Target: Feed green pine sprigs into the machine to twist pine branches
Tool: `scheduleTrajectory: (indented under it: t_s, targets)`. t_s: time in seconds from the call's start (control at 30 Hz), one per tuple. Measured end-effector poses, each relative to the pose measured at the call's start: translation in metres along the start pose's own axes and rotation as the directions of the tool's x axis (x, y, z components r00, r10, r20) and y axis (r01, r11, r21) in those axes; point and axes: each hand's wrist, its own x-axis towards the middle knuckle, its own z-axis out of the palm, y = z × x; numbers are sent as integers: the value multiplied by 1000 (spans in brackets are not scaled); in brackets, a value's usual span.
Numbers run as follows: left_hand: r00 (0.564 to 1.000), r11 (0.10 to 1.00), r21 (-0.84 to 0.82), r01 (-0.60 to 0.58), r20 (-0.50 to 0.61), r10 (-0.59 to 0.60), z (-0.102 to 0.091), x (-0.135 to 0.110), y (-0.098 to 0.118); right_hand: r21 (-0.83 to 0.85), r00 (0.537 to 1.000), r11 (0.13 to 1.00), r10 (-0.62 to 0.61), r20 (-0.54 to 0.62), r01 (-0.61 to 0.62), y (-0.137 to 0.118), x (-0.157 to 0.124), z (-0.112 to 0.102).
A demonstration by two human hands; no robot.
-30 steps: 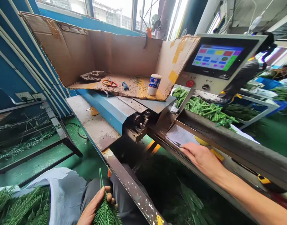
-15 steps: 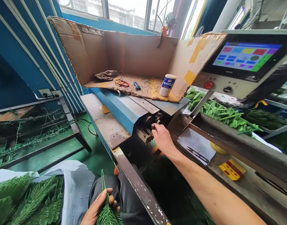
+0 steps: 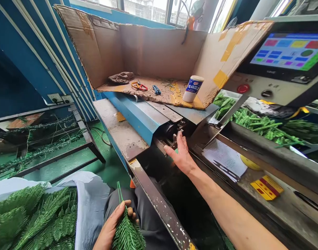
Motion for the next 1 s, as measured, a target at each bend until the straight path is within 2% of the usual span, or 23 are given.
scheduleTrajectory:
  t_s: [0.03,0.07,0.1,0.13,0.17,0.2,0.23,0.27,0.37,0.47,0.53,0.6,0.67,0.77,0.87,0.93,1.0]
  targets:
    - [1000,1000,-1,-14,-8,14,7,-3,2,-26,1000,1000,-3,-5,3,-8,-15,3]
    - [999,1000,-5,-30,-16,30,14,-6,3,-12,999,1000,-3,50,4,-16,-33,8]
    - [998,998,-15,-53,-21,52,22,-9,5,35,987,999,-10,161,4,-25,-53,13]
    - [997,996,-37,-79,-19,78,30,-11,6,111,942,994,-45,333,8,-33,-73,19]
    - [995,992,-73,-104,-10,104,37,-13,6,167,868,986,-103,485,24,-39,-93,25]
    - [992,985,-118,-126,6,128,44,-14,6,204,794,977,-170,583,59,-43,-110,31]
    - [989,976,-167,-142,24,148,51,-14,5,214,756,970,-227,614,118,-46,-124,37]
    - [985,964,-218,-154,39,166,57,-14,3,198,758,963,-268,594,185,-47,-135,41]
    - [979,931,-335,-147,83,185,74,-14,-6,98,839,947,-316,443,305,-45,-147,48]
    - [973,925,-361,-119,143,181,86,-19,-15,56,854,939,-332,401,339,-39,-137,32]
    - [963,954,-290,-73,227,143,88,-26,-16,8,857,929,-345,382,370,-33,-120,7]
    - [959,986,-165,-21,274,67,80,-30,-13,-159,881,897,-349,320,413,-24,-96,-27]
    - [980,997,-81,2,200,14,65,-29,-10,-454,916,796,-338,217,401,-14,-68,-63]
    - [1000,997,-74,-13,-2,13,37,-23,-7,-803,953,534,-270,135,265,-2,-29,-101]
    - [997,999,-41,-21,-74,18,15,-19,-7,-900,963,358,-194,187,247,0,-6,-107]
    - [995,999,-23,-26,-95,24,5,-21,-7,-908,956,314,-183,230,278,-3,0,-97]
    - [991,999,-24,-36,-133,33,-4,-23,-6,-906,950,308,-203,236,291,-5,1,-82]
